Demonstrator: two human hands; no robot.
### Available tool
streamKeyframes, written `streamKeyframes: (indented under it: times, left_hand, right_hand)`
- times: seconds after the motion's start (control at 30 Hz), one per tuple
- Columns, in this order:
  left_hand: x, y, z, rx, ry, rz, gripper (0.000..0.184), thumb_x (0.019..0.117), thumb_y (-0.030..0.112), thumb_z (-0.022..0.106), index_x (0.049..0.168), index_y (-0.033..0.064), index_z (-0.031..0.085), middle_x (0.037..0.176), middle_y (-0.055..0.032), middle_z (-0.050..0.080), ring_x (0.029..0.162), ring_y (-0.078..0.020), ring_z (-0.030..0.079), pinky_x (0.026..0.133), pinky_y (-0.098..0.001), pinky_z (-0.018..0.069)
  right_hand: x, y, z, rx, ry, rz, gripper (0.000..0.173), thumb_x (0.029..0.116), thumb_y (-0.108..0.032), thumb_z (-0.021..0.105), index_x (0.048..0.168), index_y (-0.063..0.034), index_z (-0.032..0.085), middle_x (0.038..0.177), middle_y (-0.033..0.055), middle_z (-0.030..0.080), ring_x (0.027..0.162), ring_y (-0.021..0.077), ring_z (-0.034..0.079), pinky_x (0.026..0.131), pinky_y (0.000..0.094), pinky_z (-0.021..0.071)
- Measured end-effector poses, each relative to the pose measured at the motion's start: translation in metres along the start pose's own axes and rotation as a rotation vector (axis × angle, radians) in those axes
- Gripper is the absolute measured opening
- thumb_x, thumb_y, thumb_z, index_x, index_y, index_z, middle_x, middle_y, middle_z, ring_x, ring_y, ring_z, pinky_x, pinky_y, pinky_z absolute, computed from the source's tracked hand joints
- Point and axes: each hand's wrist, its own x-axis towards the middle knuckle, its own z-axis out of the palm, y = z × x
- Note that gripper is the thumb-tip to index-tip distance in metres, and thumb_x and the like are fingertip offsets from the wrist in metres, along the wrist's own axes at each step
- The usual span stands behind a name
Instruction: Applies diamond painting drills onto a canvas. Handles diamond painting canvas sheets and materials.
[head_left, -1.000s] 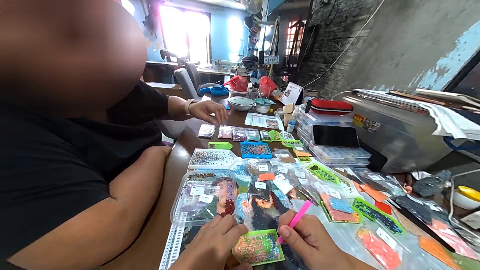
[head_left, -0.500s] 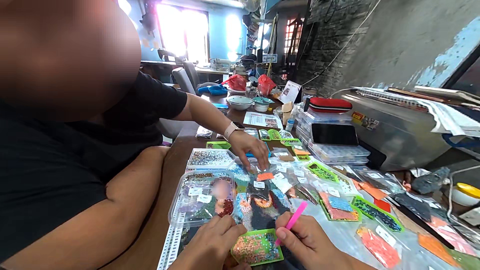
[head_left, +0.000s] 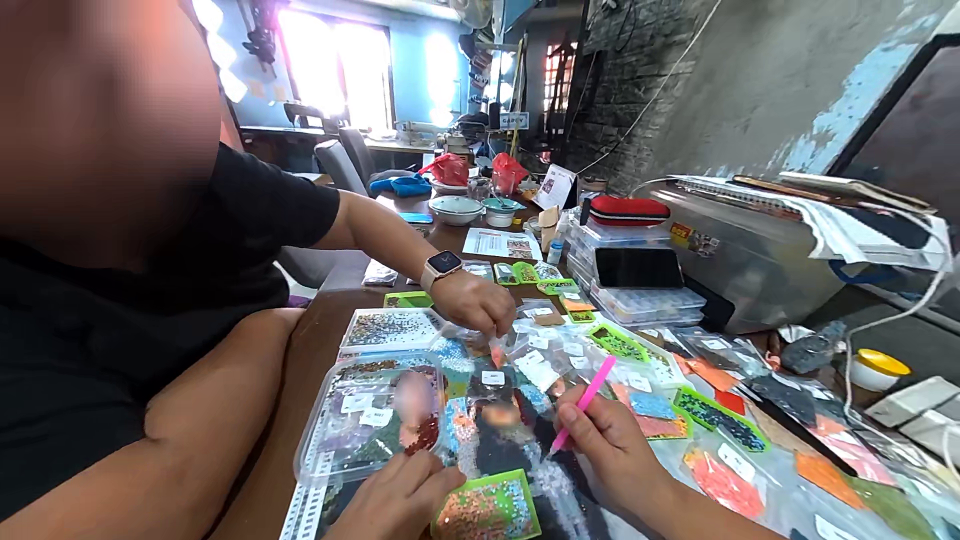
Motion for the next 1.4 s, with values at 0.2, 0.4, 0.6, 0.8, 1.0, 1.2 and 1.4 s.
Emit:
streamKeyframes:
  times: [0.2,0.4,0.6,0.8,1.0,1.2,1.4]
  left_hand:
    - [-0.002,-0.006,0.002,-0.014,0.001,0.018,0.05,0.0922,0.033,0.074,0.129,0.0009,0.067,0.115,-0.0269,0.065,0.105,-0.0469,0.063,0.09,-0.0603,0.0507]
    - [-0.002,-0.003,-0.001,-0.023,-0.006,0.001,0.049,0.091,0.03,0.076,0.127,-0.0013,0.067,0.113,-0.0278,0.066,0.103,-0.0474,0.063,0.089,-0.0605,0.0506]
    - [-0.002,-0.003,-0.002,-0.031,-0.016,-0.007,0.049,0.0917,0.03,0.075,0.129,-0.0011,0.067,0.115,-0.0279,0.065,0.103,-0.0471,0.063,0.089,-0.0598,0.0502]
    - [-0.003,-0.004,-0.001,-0.026,-0.005,-0.001,0.049,0.0918,0.031,0.075,0.129,-0.0001,0.067,0.113,-0.0271,0.065,0.102,-0.0461,0.063,0.089,-0.059,0.0504]
    - [-0.003,-0.002,-0.002,-0.024,-0.027,-0.017,0.05,0.0922,0.031,0.074,0.13,-0.0003,0.066,0.115,-0.0272,0.065,0.104,-0.0469,0.063,0.089,-0.0608,0.05]
    - [-0.002,-0.002,-0.003,-0.019,-0.031,-0.02,0.049,0.0928,0.031,0.073,0.13,-0.0002,0.066,0.116,-0.0271,0.065,0.104,-0.0466,0.063,0.09,-0.0604,0.05]
    - [-0.003,-0.002,-0.002,-0.019,-0.011,-0.002,0.048,0.0923,0.03,0.074,0.129,-0.001,0.067,0.114,-0.0277,0.065,0.103,-0.0466,0.063,0.089,-0.0593,0.0507]
  right_hand:
    - [0.005,0.011,-0.007,-0.087,0.013,0.093,0.034,0.1094,-0.028,0.042,0.094,-0.0057,0.063,0.078,-0.0057,0.06,0.068,-0.0039,0.056,0.063,0.0143,0.0477]
    - [0.005,0.016,-0.002,-0.089,-0.027,0.023,0.039,0.1104,-0.035,0.042,0.093,-0.0068,0.06,0.075,-0.005,0.057,0.066,-0.003,0.054,0.062,0.0161,0.0468]
    - [0.004,0.017,-0.001,-0.104,-0.047,-0.006,0.037,0.1102,-0.033,0.044,0.093,-0.0057,0.061,0.074,-0.0037,0.056,0.065,-0.0027,0.053,0.061,0.0155,0.0458]
    - [0.004,0.018,-0.001,-0.121,-0.047,-0.01,0.037,0.11,-0.033,0.044,0.092,-0.0058,0.061,0.073,-0.0034,0.056,0.065,-0.0024,0.053,0.06,0.0156,0.0454]
    - [0.004,0.019,0.0,-0.141,-0.052,-0.01,0.037,0.11,-0.034,0.044,0.092,-0.0058,0.061,0.072,-0.0034,0.056,0.064,-0.0028,0.053,0.06,0.015,0.0453]
    - [0.004,0.019,0.0,-0.149,-0.05,0.003,0.037,0.1098,-0.034,0.045,0.092,-0.006,0.062,0.072,-0.0033,0.056,0.064,-0.0023,0.053,0.06,0.0156,0.045]
    - [0.004,0.018,0.0,-0.151,-0.059,0.003,0.038,0.1098,-0.035,0.045,0.092,-0.0062,0.062,0.072,-0.0032,0.056,0.064,-0.0021,0.053,0.06,0.0158,0.045]
